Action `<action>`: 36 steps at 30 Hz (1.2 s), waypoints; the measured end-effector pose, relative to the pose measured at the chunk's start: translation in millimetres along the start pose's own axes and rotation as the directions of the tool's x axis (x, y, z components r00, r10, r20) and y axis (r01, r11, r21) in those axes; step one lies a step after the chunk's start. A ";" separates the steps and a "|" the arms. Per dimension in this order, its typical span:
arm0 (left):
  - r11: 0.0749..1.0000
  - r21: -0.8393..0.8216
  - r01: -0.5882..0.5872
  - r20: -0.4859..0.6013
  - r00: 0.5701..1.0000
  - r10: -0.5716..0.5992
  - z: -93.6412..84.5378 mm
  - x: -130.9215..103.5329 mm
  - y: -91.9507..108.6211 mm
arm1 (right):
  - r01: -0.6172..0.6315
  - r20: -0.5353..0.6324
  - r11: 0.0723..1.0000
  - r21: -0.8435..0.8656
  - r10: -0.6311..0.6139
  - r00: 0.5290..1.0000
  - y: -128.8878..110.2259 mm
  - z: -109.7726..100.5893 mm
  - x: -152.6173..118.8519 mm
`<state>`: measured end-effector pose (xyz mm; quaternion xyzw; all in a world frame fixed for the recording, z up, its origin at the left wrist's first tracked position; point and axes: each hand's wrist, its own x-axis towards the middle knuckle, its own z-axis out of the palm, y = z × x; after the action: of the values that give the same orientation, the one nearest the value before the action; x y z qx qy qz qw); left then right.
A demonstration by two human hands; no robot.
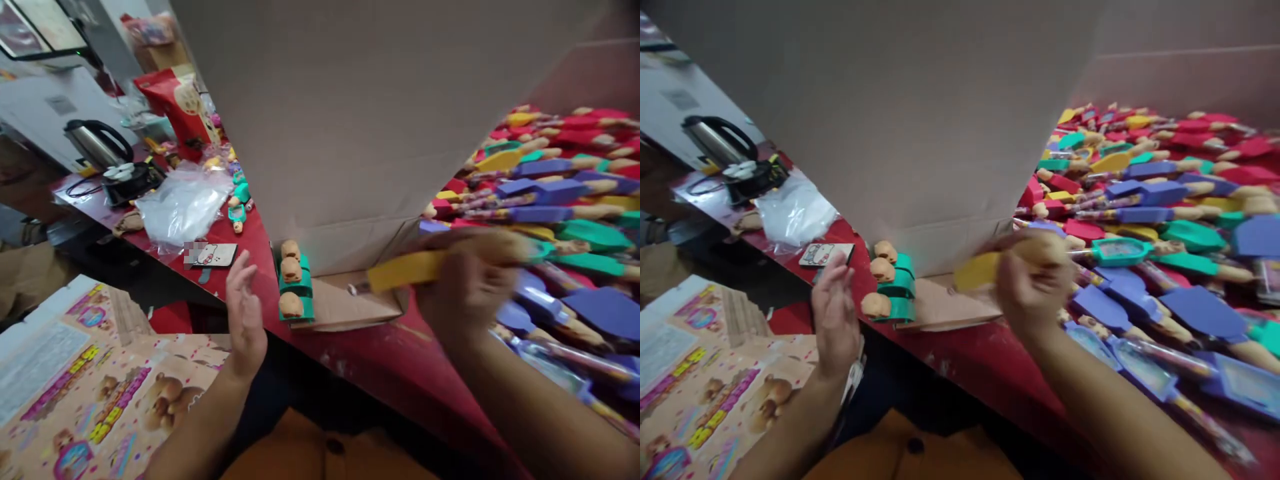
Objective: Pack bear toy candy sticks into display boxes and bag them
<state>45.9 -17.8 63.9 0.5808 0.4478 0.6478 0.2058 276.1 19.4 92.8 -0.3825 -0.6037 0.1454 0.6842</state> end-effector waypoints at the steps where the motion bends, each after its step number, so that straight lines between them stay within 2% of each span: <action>1: 0.977 0.131 -0.170 0.058 0.985 0.163 -1.3 5.2 9.6 | 0.013 -0.009 0.997 0.076 -0.012 1.000 3.2 11.9 -3.0; 2: 0.915 0.244 -0.321 0.152 0.945 0.291 -1.3 10.7 19.1 | 0.024 -0.001 0.991 0.135 -0.024 1.000 7.6 24.3 -5.2; 3: 0.836 0.327 -0.440 0.264 0.892 0.367 -0.3 16.3 27.6 | 0.029 0.016 0.986 0.166 -0.032 0.999 12.5 35.7 -6.9; 4: 0.763 0.375 -0.526 0.375 0.839 0.394 1.6 21.5 34.6 | 0.030 0.043 0.987 0.160 -0.037 0.998 17.1 44.9 -8.1; 6: 0.702 0.390 -0.596 0.541 0.765 0.349 6.8 30.2 42.7 | 0.054 0.093 0.995 0.081 -0.061 0.994 23.2 55.0 -8.5; 8: 0.719 0.376 -0.584 0.598 0.746 0.293 12.1 35.1 44.3 | 0.103 0.159 0.995 -0.004 -0.101 0.982 24.6 55.7 -5.8; 11: 0.754 0.366 -0.546 0.589 0.763 0.267 17.3 36.6 41.7 | 0.127 0.276 0.982 -0.140 -0.085 0.957 23.3 53.3 1.4; 17: 0.772 0.311 -0.554 0.614 0.737 0.281 20.1 37.5 39.2 | 0.028 0.286 0.958 -0.287 0.057 0.956 31.6 73.5 2.4; 20: 0.824 0.293 -0.485 0.587 0.772 0.246 22.5 35.6 37.6 | 0.000 0.417 0.926 -0.378 0.170 0.893 35.9 81.0 -1.0; 22: 0.829 0.307 -0.468 0.548 0.799 0.247 25.4 33.3 37.7 | 0.007 0.464 0.909 -0.416 0.205 0.862 38.0 82.2 -1.6; 25: 0.783 0.349 -0.515 0.477 0.817 0.325 30.1 32.2 42.7 | 0.052 0.465 0.913 -0.404 0.156 0.872 42.1 83.2 0.8; 28: 0.681 0.394 -0.618 0.440 0.777 0.450 35.7 36.9 50.4 | 0.095 0.440 0.924 -0.370 0.085 0.894 46.8 86.1 3.1; 30: 0.595 0.464 -0.657 0.450 0.753 0.480 39.6 42.7 52.3 | 0.117 0.408 0.928 -0.353 0.040 0.912 48.4 87.6 -0.7; 32: 0.559 0.550 -0.620 0.461 0.784 0.416 40.9 48.0 49.6 | 0.145 0.382 0.933 -0.330 -0.008 0.924 48.1 86.8 -11.1; 34: 0.583 0.621 -0.523 0.427 0.850 0.308 37.9 50.1 44.1 | 0.182 0.367 0.938 -0.294 -0.065 0.928 47.0 84.0 -25.9; 36: 0.620 0.653 -0.436 0.377 0.896 0.234 32.2 48.7 39.8 | 0.209 0.342 0.943 -0.260 -0.113 0.933 47.0 81.3 -41.0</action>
<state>74.4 11.1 121.7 0.7658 0.5182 0.3648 -0.1094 202.9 51.9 28.9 -0.3990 -0.7517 0.0579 0.5220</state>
